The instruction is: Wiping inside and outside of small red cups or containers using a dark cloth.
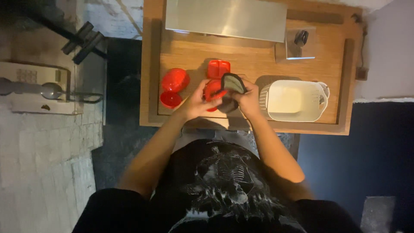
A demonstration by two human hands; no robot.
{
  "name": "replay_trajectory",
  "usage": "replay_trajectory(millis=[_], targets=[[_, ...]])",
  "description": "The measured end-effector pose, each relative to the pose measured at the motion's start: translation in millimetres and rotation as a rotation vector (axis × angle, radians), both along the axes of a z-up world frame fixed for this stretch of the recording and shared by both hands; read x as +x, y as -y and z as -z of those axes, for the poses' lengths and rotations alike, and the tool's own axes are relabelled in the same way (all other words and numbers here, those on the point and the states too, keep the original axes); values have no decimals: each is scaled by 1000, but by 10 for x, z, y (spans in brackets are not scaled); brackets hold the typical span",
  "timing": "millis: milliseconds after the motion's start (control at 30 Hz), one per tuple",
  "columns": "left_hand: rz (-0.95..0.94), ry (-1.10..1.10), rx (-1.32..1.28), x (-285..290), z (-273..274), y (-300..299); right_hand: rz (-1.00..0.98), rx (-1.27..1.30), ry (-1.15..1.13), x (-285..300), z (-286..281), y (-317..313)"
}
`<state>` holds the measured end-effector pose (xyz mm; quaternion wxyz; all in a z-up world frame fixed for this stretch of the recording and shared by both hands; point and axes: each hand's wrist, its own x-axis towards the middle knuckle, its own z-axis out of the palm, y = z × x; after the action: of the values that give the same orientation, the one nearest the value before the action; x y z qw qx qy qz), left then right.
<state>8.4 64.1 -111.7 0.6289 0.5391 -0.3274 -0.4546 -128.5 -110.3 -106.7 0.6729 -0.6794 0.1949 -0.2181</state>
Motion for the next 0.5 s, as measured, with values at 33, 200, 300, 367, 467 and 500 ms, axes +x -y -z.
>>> replay_trajectory(millis=[33, 200, 300, 367, 467, 500], targets=[[-2, -6, 5, -63, 107, -40, -2, 5, -6, -46, 104, -5], [-99, 131, 102, -272, 557, -65, -56, 160, -165, -72, 588, -111], [-206, -205, 46, -211, 611, 11, 6, 207, -136, -49, 691, -149], [-289, -151, 16, -137, 1149, 62, 84, 207, -175, -31, 746, -93], [-351, 172, 238, -77, 1257, -6, 211, 197, -242, -114, 814, -8], [-320, 444, 484, -38, 1170, -29, 262, 183, -266, -137, 829, 41]])
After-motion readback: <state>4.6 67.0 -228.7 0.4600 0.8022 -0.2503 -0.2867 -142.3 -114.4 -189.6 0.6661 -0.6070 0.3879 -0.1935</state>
